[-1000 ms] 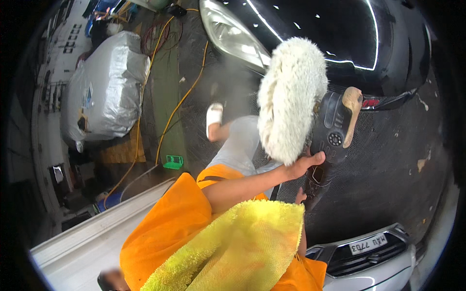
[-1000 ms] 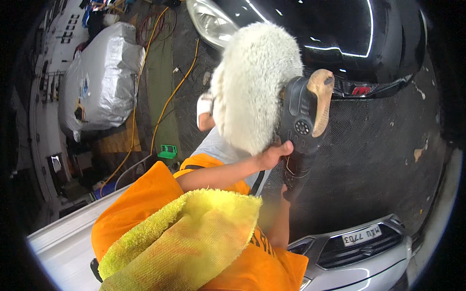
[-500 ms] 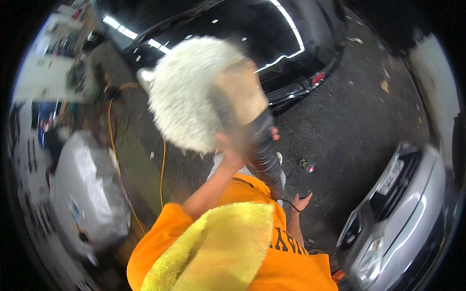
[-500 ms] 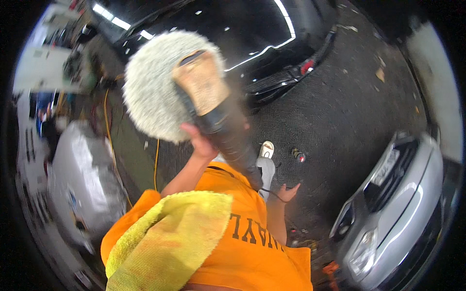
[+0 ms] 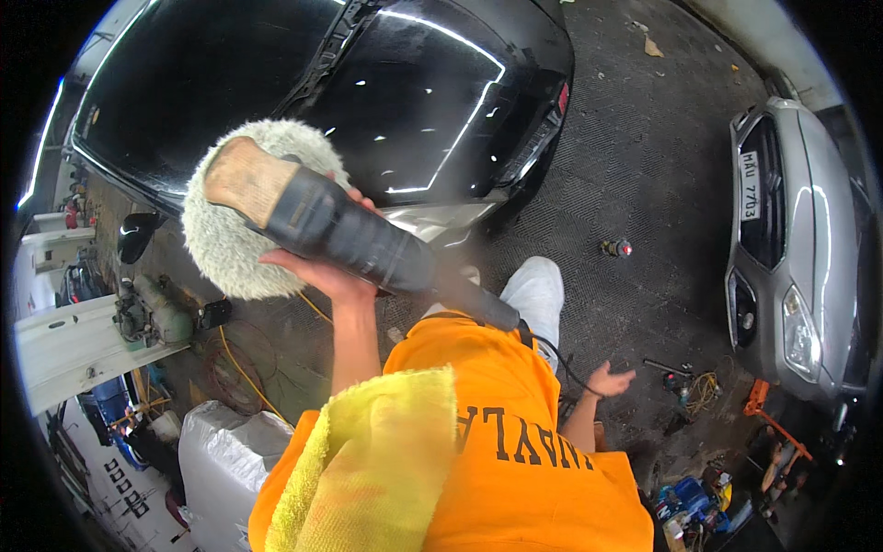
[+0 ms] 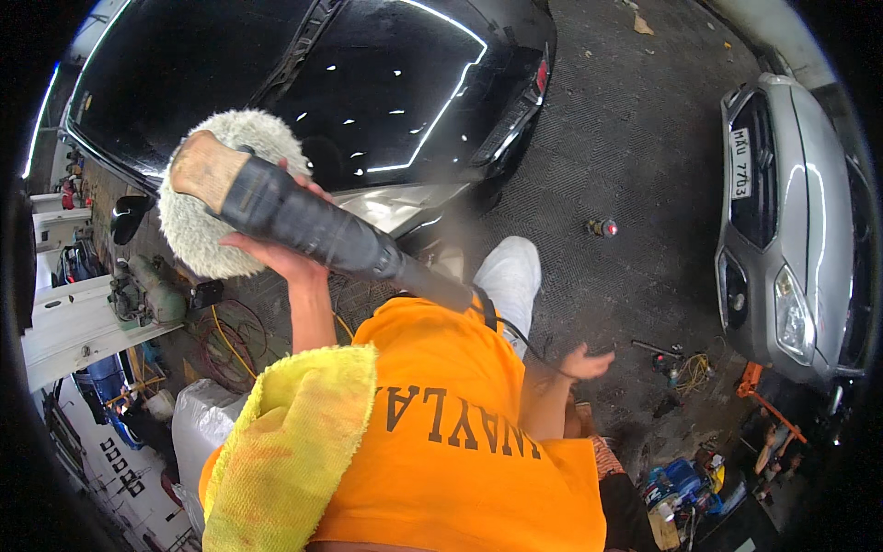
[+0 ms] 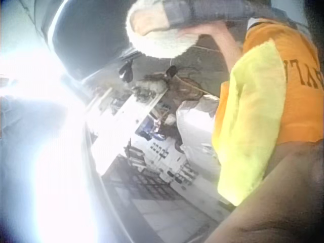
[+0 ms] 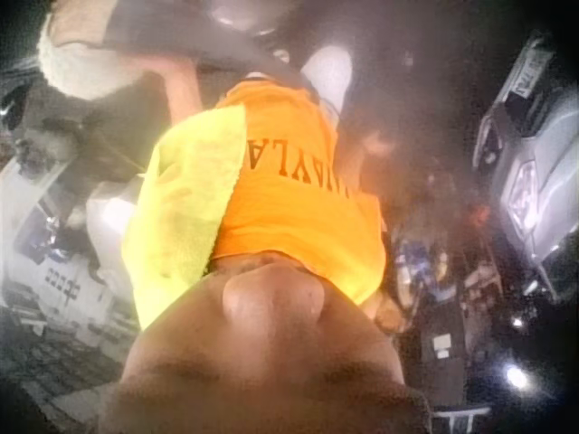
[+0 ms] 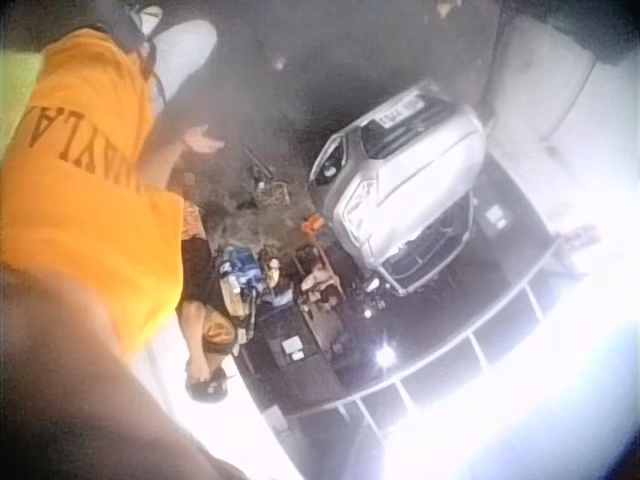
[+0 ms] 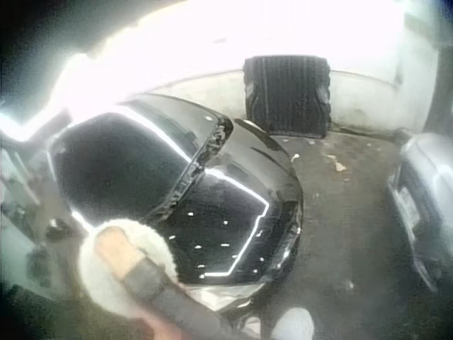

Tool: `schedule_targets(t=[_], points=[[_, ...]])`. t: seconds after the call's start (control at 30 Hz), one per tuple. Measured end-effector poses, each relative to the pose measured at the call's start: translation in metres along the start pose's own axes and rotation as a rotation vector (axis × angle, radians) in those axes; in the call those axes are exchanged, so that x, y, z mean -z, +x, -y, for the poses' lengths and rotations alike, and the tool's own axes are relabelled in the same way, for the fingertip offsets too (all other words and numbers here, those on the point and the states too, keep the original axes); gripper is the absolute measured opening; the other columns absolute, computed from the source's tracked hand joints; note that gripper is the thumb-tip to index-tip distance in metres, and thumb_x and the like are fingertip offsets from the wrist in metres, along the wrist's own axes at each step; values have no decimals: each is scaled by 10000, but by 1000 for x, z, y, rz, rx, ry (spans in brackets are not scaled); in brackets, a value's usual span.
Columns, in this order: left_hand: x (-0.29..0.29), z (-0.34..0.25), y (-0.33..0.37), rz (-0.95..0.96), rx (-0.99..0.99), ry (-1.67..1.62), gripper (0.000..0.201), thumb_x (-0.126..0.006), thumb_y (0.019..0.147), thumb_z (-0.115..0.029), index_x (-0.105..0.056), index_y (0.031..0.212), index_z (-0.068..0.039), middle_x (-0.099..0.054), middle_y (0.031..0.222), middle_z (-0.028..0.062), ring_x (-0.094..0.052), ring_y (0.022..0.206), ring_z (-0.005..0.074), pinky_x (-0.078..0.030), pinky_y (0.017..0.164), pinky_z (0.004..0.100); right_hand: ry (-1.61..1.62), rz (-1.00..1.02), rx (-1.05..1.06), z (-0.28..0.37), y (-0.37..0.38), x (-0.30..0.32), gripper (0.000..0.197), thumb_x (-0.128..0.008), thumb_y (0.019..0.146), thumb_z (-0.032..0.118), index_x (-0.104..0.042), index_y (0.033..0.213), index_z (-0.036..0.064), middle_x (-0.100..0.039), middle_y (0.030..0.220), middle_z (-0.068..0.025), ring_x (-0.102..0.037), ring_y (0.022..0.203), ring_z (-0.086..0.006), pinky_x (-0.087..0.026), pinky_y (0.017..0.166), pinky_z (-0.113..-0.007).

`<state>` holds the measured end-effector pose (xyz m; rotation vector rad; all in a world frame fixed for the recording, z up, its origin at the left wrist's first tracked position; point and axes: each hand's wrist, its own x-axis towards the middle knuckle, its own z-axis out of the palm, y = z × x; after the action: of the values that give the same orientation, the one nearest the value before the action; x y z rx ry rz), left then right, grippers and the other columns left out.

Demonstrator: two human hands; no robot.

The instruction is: The person applies a polishing compound to the hood of a black car and uses a rotary buffer with a white pad to polish the surface. The person moves the buffer in circular motions across the hood, covering various sections of the vehicle's front.

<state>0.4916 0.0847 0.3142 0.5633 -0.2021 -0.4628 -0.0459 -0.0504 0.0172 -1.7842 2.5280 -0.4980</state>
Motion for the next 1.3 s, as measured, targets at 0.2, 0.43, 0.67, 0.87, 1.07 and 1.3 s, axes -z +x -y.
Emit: schedule_targets(t=[0.2,0.43,0.67,0.87,1.07,1.3], points=[[8,-69,40,31,-179,178,1242,-376,654,-977,-396,1401,15,-630,1057,172,-636,922,305,-532,844,446,470,-613,-221,-37,16,83,568,-625,943,166,-376,1419,-20,-591,1251,-233,-618,1125,-375,-521,937,-448],[-14,-16,39,86,-22,14,1225,-332,702,-962,-363,1419,31,-634,1026,193,-652,862,306,-541,814,466,2479,303,941,245,160,275,553,-552,905,519,-571,1228,70,-648,1149,-131,-643,964,-285,-473,914,-477],[-66,63,14,53,325,-312,1173,-278,725,-953,-342,1472,-51,-632,970,173,-640,838,274,-549,744,383,1173,1679,897,392,54,67,564,-666,889,331,-547,1348,24,-595,1320,-117,-608,1162,-222,-473,995,-375],[-43,148,25,-180,388,-85,1055,-119,826,-880,-531,1318,-42,-678,911,155,-678,761,247,-573,716,382,953,2070,611,412,38,128,870,-792,717,150,-333,1443,14,-601,1230,-166,-656,1008,-263,-546,821,-358],[-25,218,40,-323,372,124,988,-112,862,-845,-562,1279,-71,-695,1000,128,-684,866,205,-566,789,361,694,2242,381,422,96,127,854,-796,698,83,-313,1402,78,-628,1092,-154,-690,844,-236,-588,638,-347],[-21,216,65,-364,261,78,783,-226,970,-702,-515,1312,-60,-650,1090,112,-646,965,212,-532,864,370,596,1887,1116,447,100,34,910,-749,675,106,-311,1469,37,-599,1179,-140,-621,1032,-248,-494,915,-374]])
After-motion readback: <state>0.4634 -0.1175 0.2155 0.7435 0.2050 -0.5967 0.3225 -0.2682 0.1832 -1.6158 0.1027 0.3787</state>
